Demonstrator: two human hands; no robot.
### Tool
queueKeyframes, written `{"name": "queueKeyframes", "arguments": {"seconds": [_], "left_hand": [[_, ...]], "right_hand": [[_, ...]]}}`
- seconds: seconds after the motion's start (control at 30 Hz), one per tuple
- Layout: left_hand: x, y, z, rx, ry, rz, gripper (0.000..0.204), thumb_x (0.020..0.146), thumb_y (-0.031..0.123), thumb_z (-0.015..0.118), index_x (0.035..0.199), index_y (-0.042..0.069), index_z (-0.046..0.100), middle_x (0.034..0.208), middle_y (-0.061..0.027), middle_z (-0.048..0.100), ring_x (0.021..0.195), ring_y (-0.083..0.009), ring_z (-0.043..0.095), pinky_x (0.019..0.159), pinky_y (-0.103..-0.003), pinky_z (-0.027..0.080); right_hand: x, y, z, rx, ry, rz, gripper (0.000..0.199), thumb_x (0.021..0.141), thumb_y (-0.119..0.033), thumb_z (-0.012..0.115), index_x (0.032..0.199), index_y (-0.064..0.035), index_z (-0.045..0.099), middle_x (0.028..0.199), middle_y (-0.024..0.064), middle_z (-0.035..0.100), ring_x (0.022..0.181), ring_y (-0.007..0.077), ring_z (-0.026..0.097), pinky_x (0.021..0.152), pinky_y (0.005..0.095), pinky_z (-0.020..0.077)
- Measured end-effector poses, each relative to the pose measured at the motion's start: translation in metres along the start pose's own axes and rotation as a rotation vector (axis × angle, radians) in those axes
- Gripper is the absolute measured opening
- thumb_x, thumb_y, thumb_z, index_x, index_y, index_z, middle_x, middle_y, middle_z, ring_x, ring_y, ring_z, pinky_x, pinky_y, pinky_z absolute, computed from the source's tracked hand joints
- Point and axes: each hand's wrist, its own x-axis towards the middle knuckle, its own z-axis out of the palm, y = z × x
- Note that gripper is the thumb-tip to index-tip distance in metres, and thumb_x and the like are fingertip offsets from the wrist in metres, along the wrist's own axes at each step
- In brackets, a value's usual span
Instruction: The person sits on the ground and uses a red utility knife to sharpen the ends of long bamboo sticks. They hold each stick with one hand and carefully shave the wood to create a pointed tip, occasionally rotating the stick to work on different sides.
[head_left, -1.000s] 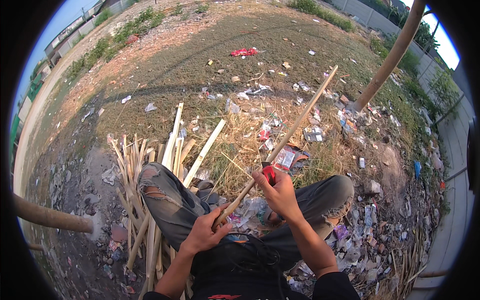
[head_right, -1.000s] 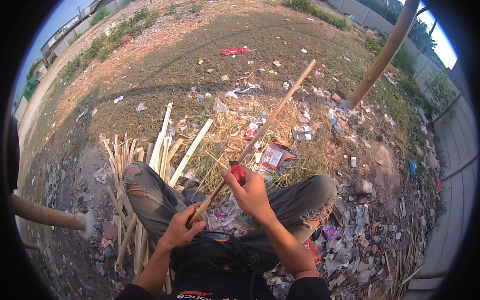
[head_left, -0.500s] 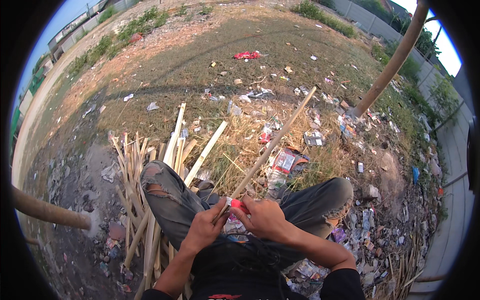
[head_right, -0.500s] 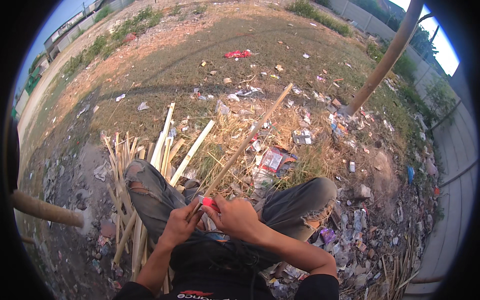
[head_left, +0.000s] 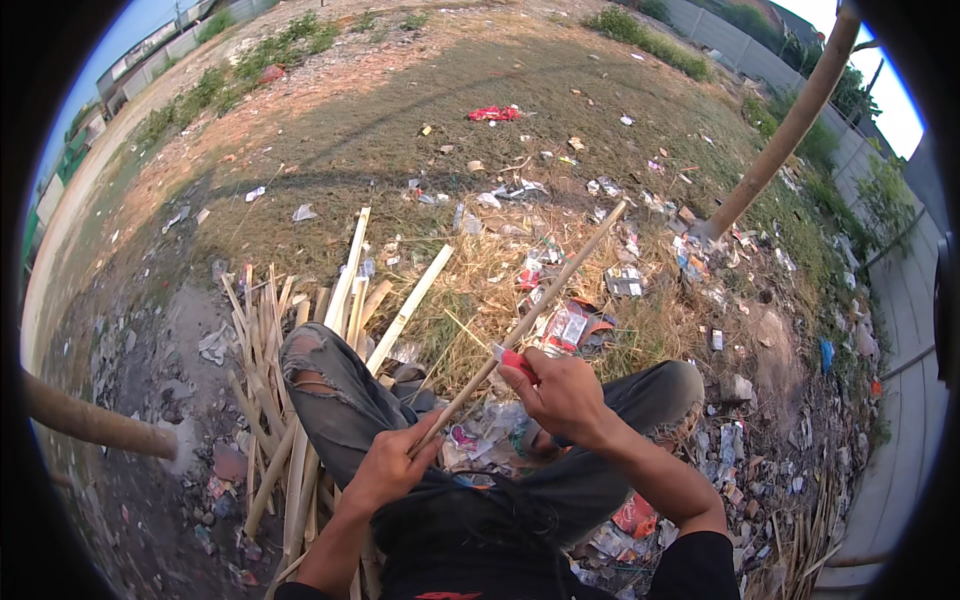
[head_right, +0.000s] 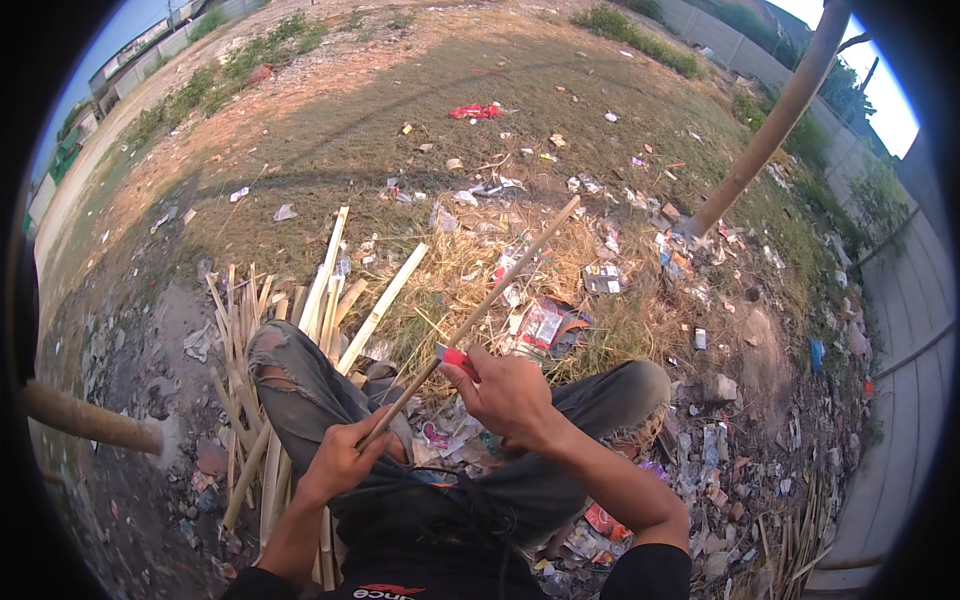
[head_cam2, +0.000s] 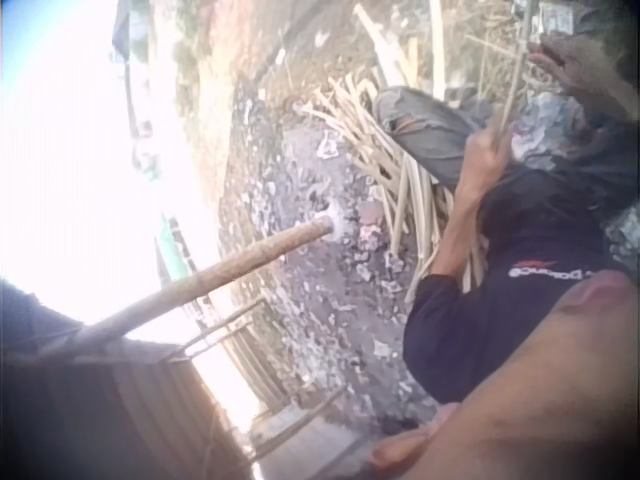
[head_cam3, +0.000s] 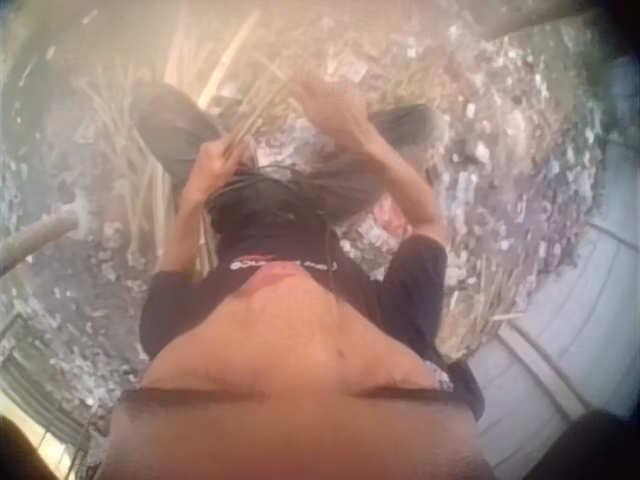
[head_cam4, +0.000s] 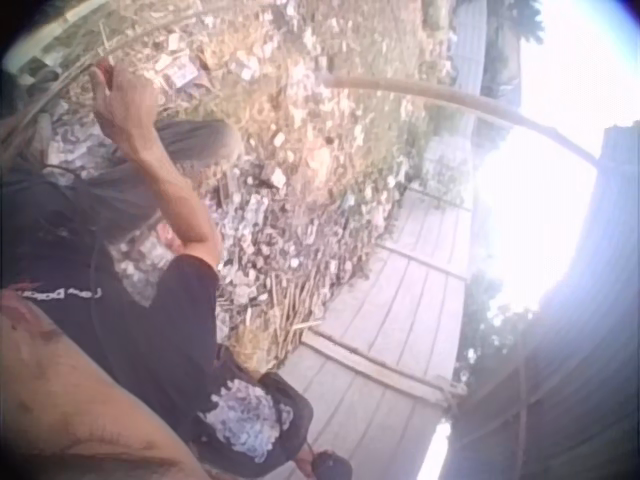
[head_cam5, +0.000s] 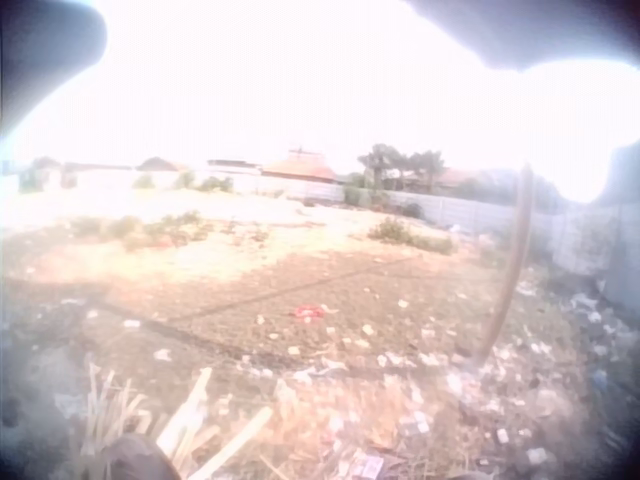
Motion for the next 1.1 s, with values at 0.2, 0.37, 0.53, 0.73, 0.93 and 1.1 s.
{"name": "queueKeyframes", "arguments": {"seconds": [0.2, 0.37, 0.53, 0.73, 0.93, 1.1], "left_hand": [[0.009, -0.005, 0.014, -0.051, 0.053, 0.002, 0.046, 0.102, 0.017, 0.067, 0.146, 0.005, 0.061, 0.09, -0.0245, 0.072, 0.08, -0.0389, 0.074, 0.074, -0.043, 0.057], [-0.006, -0.003, -0.001, 0.028, -0.024, -0.067, 0.047, 0.098, 0.012, 0.067, 0.143, -0.001, 0.062, 0.08, -0.0233, 0.067, 0.068, -0.0291, 0.071, 0.068, -0.037, 0.054], [0.005, -0.009, 0.011, -0.024, -0.006, 0.02, 0.049, 0.097, 0.013, 0.068, 0.144, 0.002, 0.063, 0.083, -0.0217, 0.071, 0.075, -0.0298, 0.076, 0.071, -0.037, 0.056], [-0.008, -0.014, -0.002, 0.099, -0.034, 0.042, 0.049, 0.098, 0.016, 0.069, 0.146, 0.007, 0.063, 0.088, -0.0232, 0.073, 0.081, -0.0359, 0.076, 0.074, -0.041, 0.057], [-0.006, -0.011, -0.007, 0.068, -0.094, -0.017, 0.049, 0.099, 0.018, 0.07, 0.146, 0.008, 0.062, 0.089, -0.0227, 0.074, 0.08, -0.0392, 0.074, 0.073, -0.043, 0.057], [-0.021, -0.008, -0.017, 0.056, -0.094, -0.007, 0.048, 0.099, 0.015, 0.069, 0.145, 0.004, 0.062, 0.091, -0.0203, 0.076, 0.081, -0.0363, 0.076, 0.075, -0.042, 0.058]], "right_hand": [[-0.021, -0.026, 0.032, -0.005, -0.114, -0.12, 0.049, 0.104, -0.052, 0.062, 0.091, -0.0047, 0.065, 0.062, 0.0175, 0.064, 0.058, 0.0418, 0.067, 0.055, 0.0517, 0.0506], [0.028, 0.043, -0.024, 0.066, 0.141, 0.169, 0.051, 0.106, -0.053, 0.057, 0.09, -0.0049, 0.064, 0.061, 0.0179, 0.064, 0.06, 0.041, 0.068, 0.054, 0.0541, 0.0498], [-0.019, -0.005, 0.007, -0.046, -0.058, -0.083, 0.052, 0.105, -0.054, 0.058, 0.09, -0.0052, 0.065, 0.062, 0.0181, 0.064, 0.062, 0.0444, 0.068, 0.061, 0.0553, 0.0515], [0.019, 0.058, -0.051, 0.123, 0.13, 0.23, 0.054, 0.107, -0.052, 0.057, 0.085, -0.0038, 0.066, 0.063, 0.0164, 0.061, 0.059, 0.0379, 0.064, 0.058, 0.0487, 0.0477], [-0.011, 0.031, -0.016, -0.045, 0.073, 0.002, 0.049, 0.104, -0.053, 0.061, 0.092, -0.0052, 0.065, 0.064, 0.0182, 0.063, 0.064, 0.0427, 0.067, 0.059, 0.0526, 0.0488], [0.022, 0.097, -0.086, 0.136, 0.285, 0.261, 0.058, 0.104, -0.055, 0.06, 0.084, -0.0014, 0.067, 0.061, 0.0108, 0.057, 0.056, 0.0233, 0.054, 0.056, 0.0416, 0.0408]]}}
